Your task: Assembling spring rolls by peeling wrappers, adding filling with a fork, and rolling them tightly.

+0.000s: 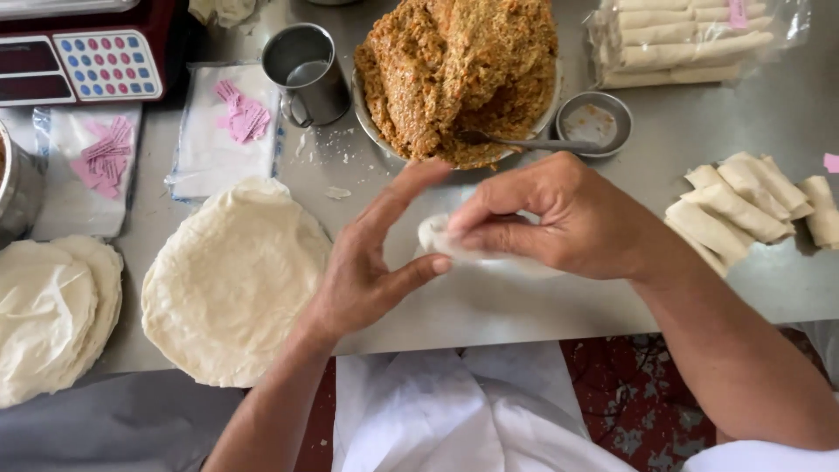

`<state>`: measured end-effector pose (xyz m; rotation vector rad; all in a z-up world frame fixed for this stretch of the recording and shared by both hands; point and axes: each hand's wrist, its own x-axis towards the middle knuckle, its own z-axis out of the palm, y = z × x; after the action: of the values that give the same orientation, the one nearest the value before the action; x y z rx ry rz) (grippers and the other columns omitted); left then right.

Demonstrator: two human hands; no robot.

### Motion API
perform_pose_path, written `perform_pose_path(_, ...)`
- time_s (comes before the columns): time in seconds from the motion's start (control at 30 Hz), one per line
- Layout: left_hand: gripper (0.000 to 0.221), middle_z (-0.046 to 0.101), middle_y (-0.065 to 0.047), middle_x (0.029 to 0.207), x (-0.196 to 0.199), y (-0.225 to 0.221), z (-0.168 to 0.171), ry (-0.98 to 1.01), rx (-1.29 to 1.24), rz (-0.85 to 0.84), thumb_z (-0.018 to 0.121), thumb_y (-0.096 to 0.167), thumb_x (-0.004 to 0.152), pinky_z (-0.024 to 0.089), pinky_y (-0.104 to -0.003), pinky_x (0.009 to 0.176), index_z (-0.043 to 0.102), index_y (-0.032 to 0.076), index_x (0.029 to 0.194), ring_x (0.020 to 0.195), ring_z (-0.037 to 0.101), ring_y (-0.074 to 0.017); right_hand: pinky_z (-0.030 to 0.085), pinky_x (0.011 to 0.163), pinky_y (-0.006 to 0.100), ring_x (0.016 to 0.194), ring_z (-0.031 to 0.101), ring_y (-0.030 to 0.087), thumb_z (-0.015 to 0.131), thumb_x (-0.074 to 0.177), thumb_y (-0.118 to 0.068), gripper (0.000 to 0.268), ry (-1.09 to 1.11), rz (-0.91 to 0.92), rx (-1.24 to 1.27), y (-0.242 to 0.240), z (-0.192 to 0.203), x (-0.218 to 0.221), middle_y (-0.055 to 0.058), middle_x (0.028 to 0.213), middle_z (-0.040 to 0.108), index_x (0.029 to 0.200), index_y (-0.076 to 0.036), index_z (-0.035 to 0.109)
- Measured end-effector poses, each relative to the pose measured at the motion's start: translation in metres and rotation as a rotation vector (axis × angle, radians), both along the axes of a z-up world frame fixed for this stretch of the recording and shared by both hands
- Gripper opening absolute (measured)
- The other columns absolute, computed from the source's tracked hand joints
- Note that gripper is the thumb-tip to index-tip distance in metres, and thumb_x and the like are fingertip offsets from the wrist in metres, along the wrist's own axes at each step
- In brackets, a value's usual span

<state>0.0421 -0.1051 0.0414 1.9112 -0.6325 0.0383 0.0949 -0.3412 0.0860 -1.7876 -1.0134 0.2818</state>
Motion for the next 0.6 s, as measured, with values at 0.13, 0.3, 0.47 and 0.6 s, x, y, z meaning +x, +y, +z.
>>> perform_pose_path(0.13,0.035,0.076,-0.001,0.110,0.015,-0.014,-0.002,0.212,-0.004,-0.144,0.080,0.029,0.086,0.053,-0.028,0.096,0.072,0.010,0.115,0.104,0.071,-0.0129,0.066,0.073,0.021,0.079,0.079,0.014,0.076,0.085,-0.006,0.017,0.008,0.060,0.005,-0.027,0.007,0.003,0.008,0.093,0.082,0.102,-0.003,0.077)
perform_pose_path(0.3,0.017,0.057,0.004,0.069,0.015,-0.038,-0.017,-0.007,0.178,0.254,0.082,0.016,0.087,0.043,-0.025,0.058,0.066,0.011,0.091,0.058,0.048,-0.0077,0.058,0.090,0.036,0.096,0.071,0.025,0.076,0.096,0.001,0.019,-0.526,-0.354,-0.053,-0.035,-0.036,0.017,0.016,0.107,0.075,0.114,0.000,0.075)
perform_pose_path(0.47,0.041,0.072,-0.010,0.101,0.020,-0.055,0.005,-0.153,0.398,0.407,0.066,0.015,0.094,0.048,-0.047,0.060,0.050,0.019,0.132,0.073,0.067,-0.0342,0.054,0.092,0.038,0.101,0.067,0.028,0.064,0.100,-0.019,0.028,-0.429,-0.651,0.125,0.010,-0.069,-0.056,0.016,0.111,0.068,0.120,0.001,0.063)
perform_pose_path(0.6,0.039,0.050,0.004,0.086,0.022,-0.066,0.042,0.163,0.161,0.467,0.068,0.014,0.091,0.050,-0.019,0.056,0.060,0.030,0.126,0.041,0.068,-0.0055,0.050,0.108,0.044,0.120,0.059,0.034,0.077,0.091,-0.029,0.055,-0.356,-0.720,0.259,0.038,-0.105,-0.074,0.019,0.126,0.058,0.127,0.000,0.047)
